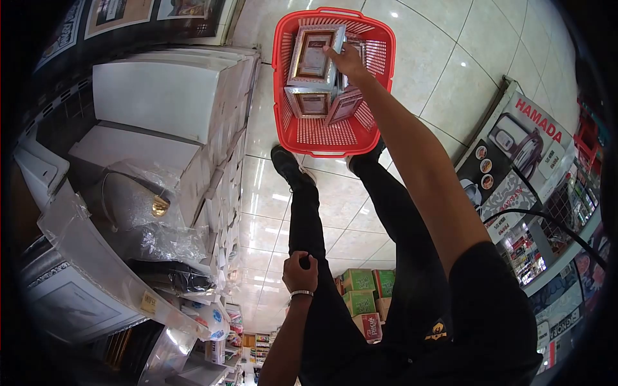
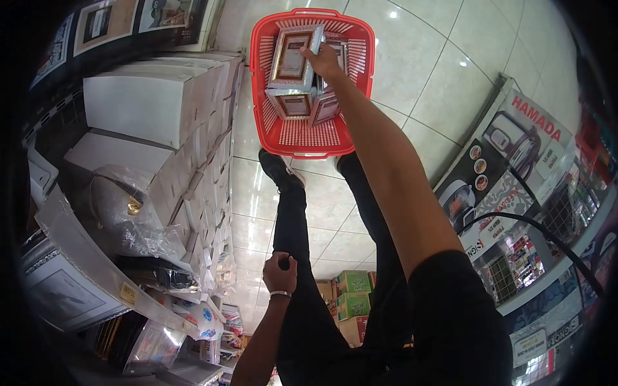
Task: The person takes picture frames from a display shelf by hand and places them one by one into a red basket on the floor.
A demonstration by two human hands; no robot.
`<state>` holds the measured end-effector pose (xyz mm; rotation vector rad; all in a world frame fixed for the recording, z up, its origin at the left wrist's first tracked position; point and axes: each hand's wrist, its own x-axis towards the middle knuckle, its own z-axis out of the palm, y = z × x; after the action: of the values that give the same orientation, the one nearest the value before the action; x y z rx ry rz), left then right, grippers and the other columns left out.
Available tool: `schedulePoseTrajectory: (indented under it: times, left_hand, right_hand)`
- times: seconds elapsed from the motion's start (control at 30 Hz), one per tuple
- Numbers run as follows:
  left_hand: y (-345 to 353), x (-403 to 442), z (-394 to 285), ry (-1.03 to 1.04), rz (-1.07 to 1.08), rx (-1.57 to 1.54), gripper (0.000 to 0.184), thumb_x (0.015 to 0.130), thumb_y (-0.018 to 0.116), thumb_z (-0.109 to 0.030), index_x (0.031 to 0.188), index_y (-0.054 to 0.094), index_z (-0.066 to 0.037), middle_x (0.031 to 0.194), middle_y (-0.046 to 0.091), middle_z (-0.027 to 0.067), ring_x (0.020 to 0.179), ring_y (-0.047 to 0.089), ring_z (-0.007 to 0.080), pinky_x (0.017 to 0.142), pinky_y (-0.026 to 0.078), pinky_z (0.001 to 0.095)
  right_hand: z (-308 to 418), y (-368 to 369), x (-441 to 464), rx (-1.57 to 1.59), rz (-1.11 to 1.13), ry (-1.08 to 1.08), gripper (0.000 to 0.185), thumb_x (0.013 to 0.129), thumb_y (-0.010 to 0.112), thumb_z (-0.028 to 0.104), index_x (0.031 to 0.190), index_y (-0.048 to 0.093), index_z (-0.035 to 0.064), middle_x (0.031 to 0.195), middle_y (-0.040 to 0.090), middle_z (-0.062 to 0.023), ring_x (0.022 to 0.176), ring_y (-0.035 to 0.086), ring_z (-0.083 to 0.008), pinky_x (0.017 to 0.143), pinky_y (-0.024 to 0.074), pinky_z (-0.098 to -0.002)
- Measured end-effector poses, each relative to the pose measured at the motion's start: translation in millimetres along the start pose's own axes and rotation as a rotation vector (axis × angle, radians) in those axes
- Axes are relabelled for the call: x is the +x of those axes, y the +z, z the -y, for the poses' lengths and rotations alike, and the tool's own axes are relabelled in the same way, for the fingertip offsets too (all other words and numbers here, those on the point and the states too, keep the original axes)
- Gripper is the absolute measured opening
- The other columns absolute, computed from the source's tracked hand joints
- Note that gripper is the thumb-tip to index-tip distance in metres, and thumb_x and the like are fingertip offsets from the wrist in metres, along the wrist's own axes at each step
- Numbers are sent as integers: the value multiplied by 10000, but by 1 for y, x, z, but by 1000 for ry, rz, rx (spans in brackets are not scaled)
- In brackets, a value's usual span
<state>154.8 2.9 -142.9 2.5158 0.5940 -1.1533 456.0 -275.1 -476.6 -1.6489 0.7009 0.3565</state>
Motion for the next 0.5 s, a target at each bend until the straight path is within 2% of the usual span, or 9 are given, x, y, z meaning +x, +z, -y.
schedulePoseTrajectory:
  times: [0.03, 0.13, 0.27, 0.37, 0.43, 0.47, 0.5]
  left_hand:
    - [-1, 0, 0, -13, 8, 4, 135, 723, 646, -194, 811, 618, -95, 787, 632, 85, 780, 605, 272, 715, 484, 390]
    - [2, -1, 1, -21, 23, 32, 143, 726, 643, -199, 816, 611, -93, 785, 631, 84, 778, 604, 275, 713, 484, 392]
    - [8, 2, 6, 14, 20, 17, 148, 724, 645, -189, 824, 604, -88, 776, 627, 84, 764, 604, 269, 705, 484, 386]
    - [26, 38, 1, 247, 105, -143, 130, 757, 625, -139, 856, 597, -58, 793, 620, 95, 744, 604, 263, 695, 486, 351]
    - [36, 101, -42, 432, 40, -305, 125, 793, 598, -110, 880, 585, -21, 826, 614, 119, 746, 605, 260, 681, 485, 329]
    - [42, 137, -65, 456, 43, -341, 198, 806, 589, -134, 964, 568, -17, 912, 609, 142, 827, 605, 271, 729, 482, 338]
    - [39, 174, -93, 493, 30, -230, 297, 820, 569, -148, 1083, 520, -19, 1047, 573, 178, 975, 560, 307, 827, 455, 359]
  right_hand:
    - [0, 3, -2, 45, -53, -16, 391, 783, 683, 317, 972, 625, -21, 853, 660, -126, 770, 616, -197, 710, 482, -332]
    - [1, 6, -6, 157, -38, 11, 418, 758, 710, 302, 1002, 602, -20, 903, 653, -136, 808, 611, -206, 742, 479, -336]
    - [13, 10, -18, 12, -43, 15, 451, 737, 735, 256, 1053, 567, -19, 971, 639, -150, 874, 604, -218, 788, 474, -334]
    - [12, 8, -22, 91, 12, 39, 532, 691, 768, 177, 1114, 508, -13, 1054, 608, -158, 964, 592, -241, 848, 472, -348]
    - [31, 1, -30, 50, 23, 39, 535, 693, 762, 175, 1121, 501, -12, 1061, 603, -165, 964, 591, -242, 847, 472, -348]
    - [31, 1, -31, 15, 36, 42, 537, 696, 757, 173, 1127, 495, -10, 1069, 597, -172, 965, 590, -244, 846, 473, -348]
    - [26, 1, -31, 12, 39, 47, 537, 696, 757, 173, 1127, 495, -10, 1069, 597, -172, 965, 590, -244, 846, 473, -348]
